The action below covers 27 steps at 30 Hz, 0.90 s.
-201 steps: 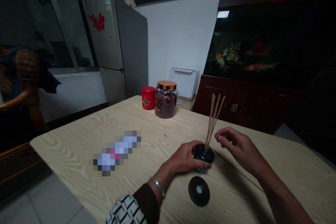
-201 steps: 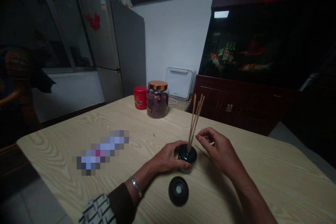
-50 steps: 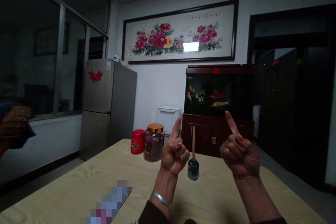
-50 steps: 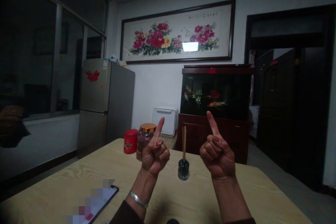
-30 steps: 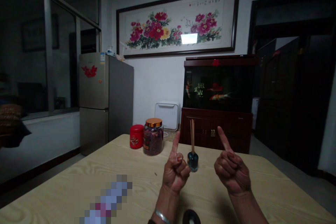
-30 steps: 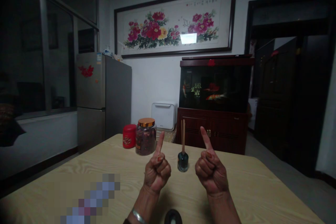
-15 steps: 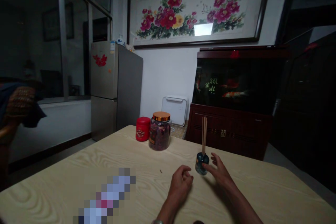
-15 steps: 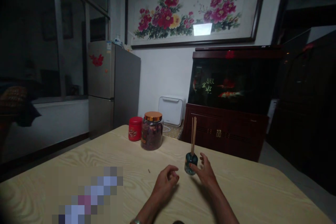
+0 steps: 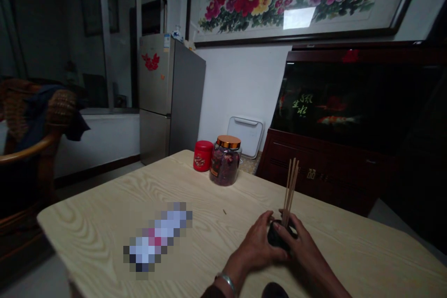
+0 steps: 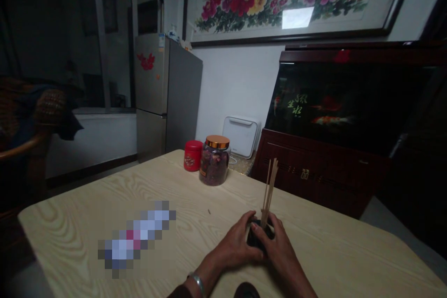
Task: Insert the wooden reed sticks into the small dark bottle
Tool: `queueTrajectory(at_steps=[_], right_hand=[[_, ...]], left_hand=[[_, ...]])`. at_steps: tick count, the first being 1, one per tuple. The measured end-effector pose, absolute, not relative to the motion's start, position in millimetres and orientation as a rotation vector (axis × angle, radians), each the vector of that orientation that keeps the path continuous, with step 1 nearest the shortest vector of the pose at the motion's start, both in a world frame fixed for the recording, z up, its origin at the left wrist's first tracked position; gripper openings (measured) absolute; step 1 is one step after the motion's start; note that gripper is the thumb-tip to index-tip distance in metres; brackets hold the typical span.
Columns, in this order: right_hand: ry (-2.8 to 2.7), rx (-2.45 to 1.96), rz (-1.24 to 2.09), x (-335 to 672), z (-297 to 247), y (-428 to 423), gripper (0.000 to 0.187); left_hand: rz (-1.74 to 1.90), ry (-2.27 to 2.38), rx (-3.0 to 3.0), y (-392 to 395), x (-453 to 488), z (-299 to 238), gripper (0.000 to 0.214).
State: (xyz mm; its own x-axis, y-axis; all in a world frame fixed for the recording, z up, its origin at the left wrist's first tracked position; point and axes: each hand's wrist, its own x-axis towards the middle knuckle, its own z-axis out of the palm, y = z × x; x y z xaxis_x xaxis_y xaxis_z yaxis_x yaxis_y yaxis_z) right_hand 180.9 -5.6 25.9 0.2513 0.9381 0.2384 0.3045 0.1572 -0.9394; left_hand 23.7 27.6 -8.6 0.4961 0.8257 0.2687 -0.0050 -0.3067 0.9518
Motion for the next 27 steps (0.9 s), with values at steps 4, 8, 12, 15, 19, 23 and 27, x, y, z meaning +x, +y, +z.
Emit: queueTrajectory(at_steps=[4, 8, 12, 15, 19, 23, 27], right_hand=[[-1.252, -1.21, 0.803, 150.3, 51.8, -16.1, 0.046], [-1.026, -0.994, 0.69, 151.9, 109.3, -14.1, 0.043], [-1.015, -1.119, 0.464, 220.0, 150.6, -20.0, 0.039], [-1.28, -1.757, 0.205, 279.6, 120.9, -38.9, 0.035], [-1.583, -2.232, -0.024, 315.8, 30.1, -81.3, 0.036], [-1.774, -2.334, -0.236, 308.2, -13.8, -105.6, 0.045], [-1.78, -2.253, -0.325, 275.5, 13.7, -111.6, 0.045]], left_hand=[[0.916, 0.607, 1.674, 19.2, 25.3, -3.8, 0.075], [0.921, 0.671, 1.666, 15.8, 22.5, -1.5, 0.074], [0.922, 0.696, 1.657, 15.7, 20.0, -0.9, 0.078], [0.937, 0.687, 1.673, 15.9, 19.4, -1.3, 0.076], [0.957, 0.667, 1.678, 16.4, 19.2, -3.0, 0.079], [0.969, 0.672, 1.701, 16.6, 17.5, -3.9, 0.084], [0.939, 0.668, 1.709, 16.7, 15.3, -2.7, 0.082]])
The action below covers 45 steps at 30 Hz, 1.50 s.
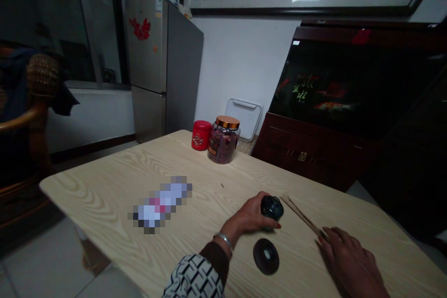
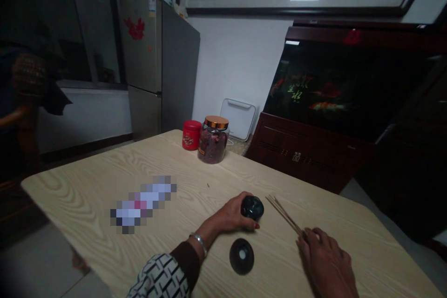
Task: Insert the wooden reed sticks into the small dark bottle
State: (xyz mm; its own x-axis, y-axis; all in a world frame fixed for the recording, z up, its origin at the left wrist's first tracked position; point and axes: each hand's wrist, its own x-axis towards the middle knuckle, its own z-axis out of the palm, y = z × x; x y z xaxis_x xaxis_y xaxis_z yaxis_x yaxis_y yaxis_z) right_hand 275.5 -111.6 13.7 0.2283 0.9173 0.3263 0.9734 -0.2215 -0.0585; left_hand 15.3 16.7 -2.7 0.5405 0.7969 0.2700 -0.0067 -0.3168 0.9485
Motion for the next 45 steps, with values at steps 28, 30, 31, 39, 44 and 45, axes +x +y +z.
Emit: queueTrajectory(at_steps=[28, 30, 31, 39, 44, 45], right_hand=[[-1.253, -1.167, 0.734, 179.7, 95.8, -50.0, 0.048], [-1.224, -1.176, 0.738, 177.9, 82.5, -36.5, 0.048], [-1.224, -1.187, 0.731, 177.7, 74.9, -32.3, 0.048], [-1.409, -1.179, 0.763, 187.3, 53.0, -33.7, 0.041], [-1.672, -1.263, 0.667, 190.0, 64.1, -38.5, 0.043], [-1.72, -1.291, 0.655, 190.8, 66.6, -39.2, 0.049]], left_hand=[[0.882, 0.609, 1.649, 25.2, 17.9, -10.5, 0.08], [0.876, 0.621, 1.668, 25.2, 17.4, -9.4, 0.079], [0.871, 0.626, 1.675, 25.3, 17.2, -8.9, 0.078], [0.864, 0.591, 1.626, 25.2, 15.7, -7.5, 0.079], [0.865, 0.579, 1.6, 25.4, 16.8, -7.1, 0.081], [0.863, 0.579, 1.596, 25.5, 17.1, -7.2, 0.081]])
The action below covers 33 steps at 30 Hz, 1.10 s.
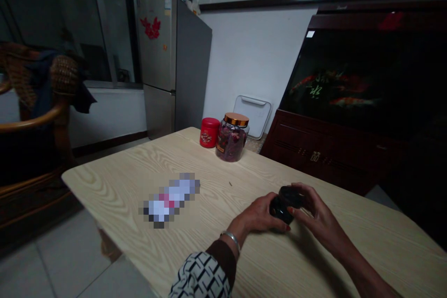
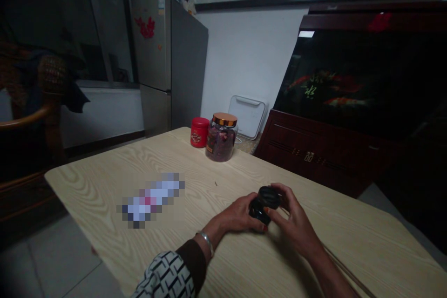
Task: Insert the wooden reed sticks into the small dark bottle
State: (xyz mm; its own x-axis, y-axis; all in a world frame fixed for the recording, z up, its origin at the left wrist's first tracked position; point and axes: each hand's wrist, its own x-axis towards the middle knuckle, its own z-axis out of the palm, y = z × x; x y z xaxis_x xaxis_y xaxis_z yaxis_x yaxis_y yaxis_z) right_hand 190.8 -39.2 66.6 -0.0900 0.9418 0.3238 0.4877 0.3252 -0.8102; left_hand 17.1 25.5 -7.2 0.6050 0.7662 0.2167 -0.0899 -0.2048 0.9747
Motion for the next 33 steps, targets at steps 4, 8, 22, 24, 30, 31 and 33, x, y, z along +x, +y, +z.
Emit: queueTrajectory(at_steps=[4, 8, 22, 24, 30, 31, 33], right_hand=[[-1.874, -1.396, 0.533, 193.3, 75.1, -40.1, 0.052], [-1.959, -1.493, 0.273, 188.6, 77.3, -39.2, 0.043], [-1.627, -1.458, 0.724, 186.3, 78.3, -50.5, 0.09], [-1.585, -1.557, 0.598, 186.9, 78.3, -51.7, 0.093], [-1.585, -1.559, 0.458, 189.5, 78.3, -52.8, 0.096], [-1.61, -1.533, 0.483, 189.6, 78.6, -53.5, 0.096], [-1.664, -1.487, 0.556, 190.2, 78.4, -56.1, 0.096]], left_hand=[[0.86, 0.584, 1.606, 25.5, 16.9, -7.5, 0.079], [0.871, 0.581, 1.634, 26.6, 17.1, -9.5, 0.077], [0.875, 0.582, 1.646, 27.6, 17.4, -11.1, 0.081], [0.875, 0.598, 1.659, 27.0, 16.5, -9.7, 0.081], [0.868, 0.591, 1.643, 26.0, 17.0, -8.0, 0.078], [0.868, 0.582, 1.634, 25.8, 17.1, -7.7, 0.077], [0.867, 0.564, 1.616, 25.7, 17.4, -7.3, 0.078]])
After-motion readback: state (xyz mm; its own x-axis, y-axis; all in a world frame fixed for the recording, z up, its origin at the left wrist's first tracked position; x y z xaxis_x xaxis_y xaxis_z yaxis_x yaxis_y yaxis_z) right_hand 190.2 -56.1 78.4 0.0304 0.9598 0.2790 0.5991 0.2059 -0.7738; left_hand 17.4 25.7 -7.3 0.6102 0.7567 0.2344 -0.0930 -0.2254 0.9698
